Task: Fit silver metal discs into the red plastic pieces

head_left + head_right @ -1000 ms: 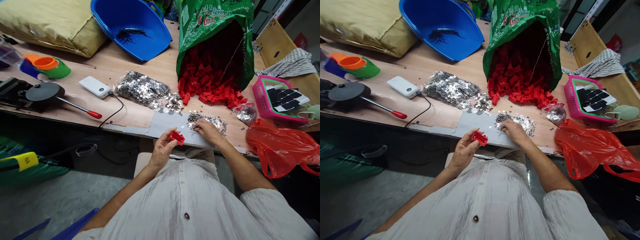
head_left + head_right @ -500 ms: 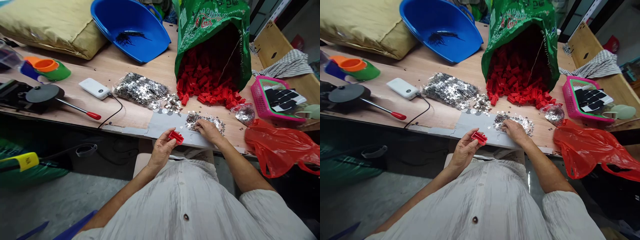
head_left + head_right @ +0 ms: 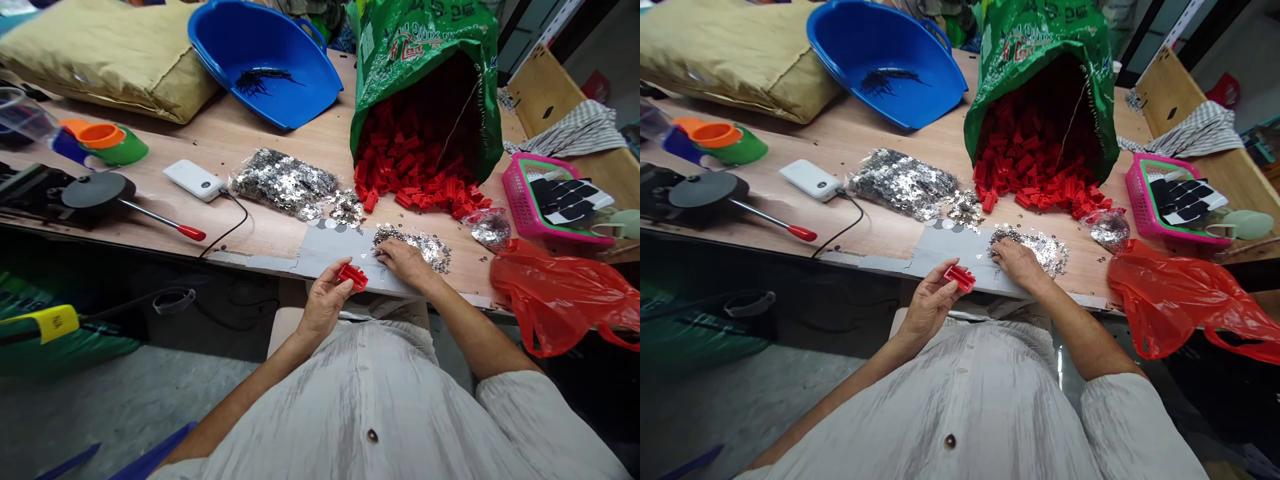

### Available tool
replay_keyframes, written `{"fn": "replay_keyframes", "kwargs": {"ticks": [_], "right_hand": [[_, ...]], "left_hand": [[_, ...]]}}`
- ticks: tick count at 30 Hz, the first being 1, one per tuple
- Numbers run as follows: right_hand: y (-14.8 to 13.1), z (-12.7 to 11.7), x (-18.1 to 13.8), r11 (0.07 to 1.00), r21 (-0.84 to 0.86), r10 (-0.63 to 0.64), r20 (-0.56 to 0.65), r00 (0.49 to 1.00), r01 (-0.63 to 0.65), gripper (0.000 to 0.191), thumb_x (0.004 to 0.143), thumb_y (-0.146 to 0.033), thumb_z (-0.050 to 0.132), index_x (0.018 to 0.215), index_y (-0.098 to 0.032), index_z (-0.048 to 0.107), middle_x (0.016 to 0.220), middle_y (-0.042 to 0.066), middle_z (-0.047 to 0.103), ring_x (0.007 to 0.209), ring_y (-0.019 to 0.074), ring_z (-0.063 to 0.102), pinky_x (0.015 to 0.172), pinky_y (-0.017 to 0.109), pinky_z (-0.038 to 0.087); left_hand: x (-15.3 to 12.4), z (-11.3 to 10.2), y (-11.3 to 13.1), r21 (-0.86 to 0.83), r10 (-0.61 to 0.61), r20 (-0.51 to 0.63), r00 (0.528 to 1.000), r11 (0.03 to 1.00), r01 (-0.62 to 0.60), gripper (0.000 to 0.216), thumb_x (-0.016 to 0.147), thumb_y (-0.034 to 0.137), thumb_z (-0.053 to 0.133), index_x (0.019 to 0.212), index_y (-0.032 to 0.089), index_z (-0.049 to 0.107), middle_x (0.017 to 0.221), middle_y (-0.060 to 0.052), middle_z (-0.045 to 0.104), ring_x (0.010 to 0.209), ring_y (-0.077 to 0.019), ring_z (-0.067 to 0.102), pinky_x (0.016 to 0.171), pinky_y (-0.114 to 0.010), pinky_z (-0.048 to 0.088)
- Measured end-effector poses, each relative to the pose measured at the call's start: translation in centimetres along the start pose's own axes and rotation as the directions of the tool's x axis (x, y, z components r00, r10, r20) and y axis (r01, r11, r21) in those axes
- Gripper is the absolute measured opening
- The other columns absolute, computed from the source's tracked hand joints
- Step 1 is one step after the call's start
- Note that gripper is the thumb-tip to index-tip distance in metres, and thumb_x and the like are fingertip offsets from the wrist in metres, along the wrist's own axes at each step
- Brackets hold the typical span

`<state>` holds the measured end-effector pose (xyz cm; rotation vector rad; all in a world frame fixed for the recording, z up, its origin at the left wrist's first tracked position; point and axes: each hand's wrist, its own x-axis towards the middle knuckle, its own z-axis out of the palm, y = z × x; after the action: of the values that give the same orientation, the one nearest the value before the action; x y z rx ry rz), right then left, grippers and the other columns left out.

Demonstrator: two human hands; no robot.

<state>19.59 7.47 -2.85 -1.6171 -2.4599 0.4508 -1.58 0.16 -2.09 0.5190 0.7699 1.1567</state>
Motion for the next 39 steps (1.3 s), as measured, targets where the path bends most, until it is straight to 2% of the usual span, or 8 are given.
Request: {"fn": "replay_keyframes", "kwargs": {"ticks": [7, 11, 18, 24, 28, 30, 34, 39], "right_hand": [[-0.1, 0.1, 0.2, 1.0, 0.017, 0.017, 0.011, 1.0, -0.017, 0.011, 0.092, -0.019, 0.054, 0.096, -0.022, 0.064, 0.098, 0.004, 0.065, 0.091, 0.0171, 0.059, 0.077, 0.026, 0.043], [-0.3, 0.0, 0.2, 0.999, -0.025, 0.026, 0.01, 1.0, -0.025, 0.011, 0.092, -0.023, 0.056, 0.099, -0.023, 0.064, 0.102, 0.005, 0.066, 0.093, 0.0181, 0.06, 0.075, 0.027, 0.042], [-1.0, -0.5, 0.5, 0.997, -0.058, 0.047, 0.043, 0.998, -0.045, 0.008, 0.091, -0.021, 0.054, 0.09, -0.022, 0.061, 0.096, 0.006, 0.065, 0.086, 0.019, 0.059, 0.069, 0.027, 0.039], [-0.7, -0.4, -0.1, 0.977, 0.212, 0.021, -0.076, 0.997, -0.005, 0.006, 0.087, -0.017, 0.049, 0.091, -0.02, 0.054, 0.081, 0.002, 0.061, 0.072, 0.0165, 0.054, 0.067, 0.027, 0.038], [-2.3, -1.7, -1.6, 0.867, 0.497, 0.024, -0.127, 0.992, 0.043, 0.014, 0.091, -0.025, 0.05, 0.103, -0.021, 0.055, 0.081, 0.001, 0.062, 0.069, 0.0146, 0.054, 0.066, 0.026, 0.04], [-3.4, -2.4, -2.4, 0.805, 0.588, -0.003, -0.133, 0.991, 0.081, 0.014, 0.092, -0.028, 0.052, 0.102, -0.021, 0.059, 0.083, 0.001, 0.064, 0.069, 0.014, 0.055, 0.065, 0.026, 0.041], [-4.9, -2.4, -3.4, 0.755, 0.643, -0.038, -0.15, 0.988, 0.127, 0.011, 0.093, -0.029, 0.054, 0.091, -0.022, 0.063, 0.08, 0.001, 0.064, 0.067, 0.0134, 0.054, 0.064, 0.026, 0.042], [-4.8, -1.4, -3.8, 0.754, 0.605, -0.132, -0.242, 0.961, 0.256, 0.012, 0.094, -0.027, 0.054, 0.089, -0.023, 0.065, 0.087, 0.004, 0.064, 0.084, 0.0178, 0.059, 0.078, 0.032, 0.047]], "left_hand": [[0.2, -0.1, -0.1, 0.002, 0.004, 0.005, 1.0, 1.0, -0.004, 0.043, 0.072, 0.02, 0.079, 0.113, 0.023, 0.067, 0.104, -0.005, 0.071, 0.091, -0.0185, 0.069, 0.088, -0.035, 0.054], [0.2, -0.1, -0.1, -0.006, -0.006, 0.001, 1.0, 1.0, 0.006, 0.043, 0.072, 0.02, 0.079, 0.113, 0.022, 0.068, 0.102, -0.004, 0.071, 0.092, -0.0185, 0.07, 0.087, -0.033, 0.054], [0.1, -0.1, -0.1, -0.001, -0.002, -0.005, 1.0, 1.0, 0.002, 0.043, 0.072, 0.02, 0.079, 0.114, 0.021, 0.067, 0.102, -0.005, 0.071, 0.092, -0.0187, 0.069, 0.087, -0.034, 0.054], [0.2, 0.0, 0.1, -0.009, -0.01, -0.011, 1.0, 1.0, 0.01, 0.044, 0.072, 0.02, 0.079, 0.114, 0.021, 0.067, 0.103, -0.005, 0.071, 0.09, -0.018, 0.069, 0.084, -0.032, 0.055], [0.4, 0.1, 0.0, -0.016, -0.019, -0.002, 1.0, 1.0, 0.019, 0.042, 0.074, 0.021, 0.077, 0.114, 0.022, 0.066, 0.103, -0.005, 0.07, 0.09, -0.0171, 0.069, 0.082, -0.031, 0.054], [0.5, 0.2, -0.1, -0.024, -0.028, 0.006, 1.0, 0.999, 0.028, 0.041, 0.074, 0.021, 0.077, 0.114, 0.023, 0.067, 0.103, -0.005, 0.07, 0.09, -0.0167, 0.068, 0.082, -0.031, 0.054], [0.7, 0.5, -0.2, -0.066, -0.059, 0.003, 0.998, 0.996, 0.059, 0.041, 0.075, 0.02, 0.076, 0.115, 0.022, 0.067, 0.1, -0.004, 0.07, 0.088, -0.015, 0.067, 0.083, -0.031, 0.054], [0.6, 0.9, -0.1, -0.112, -0.091, 0.014, 0.996, 0.989, 0.092, 0.042, 0.076, 0.021, 0.075, 0.117, 0.022, 0.067, 0.101, -0.004, 0.07, 0.089, -0.0144, 0.066, 0.082, -0.029, 0.053]]}}
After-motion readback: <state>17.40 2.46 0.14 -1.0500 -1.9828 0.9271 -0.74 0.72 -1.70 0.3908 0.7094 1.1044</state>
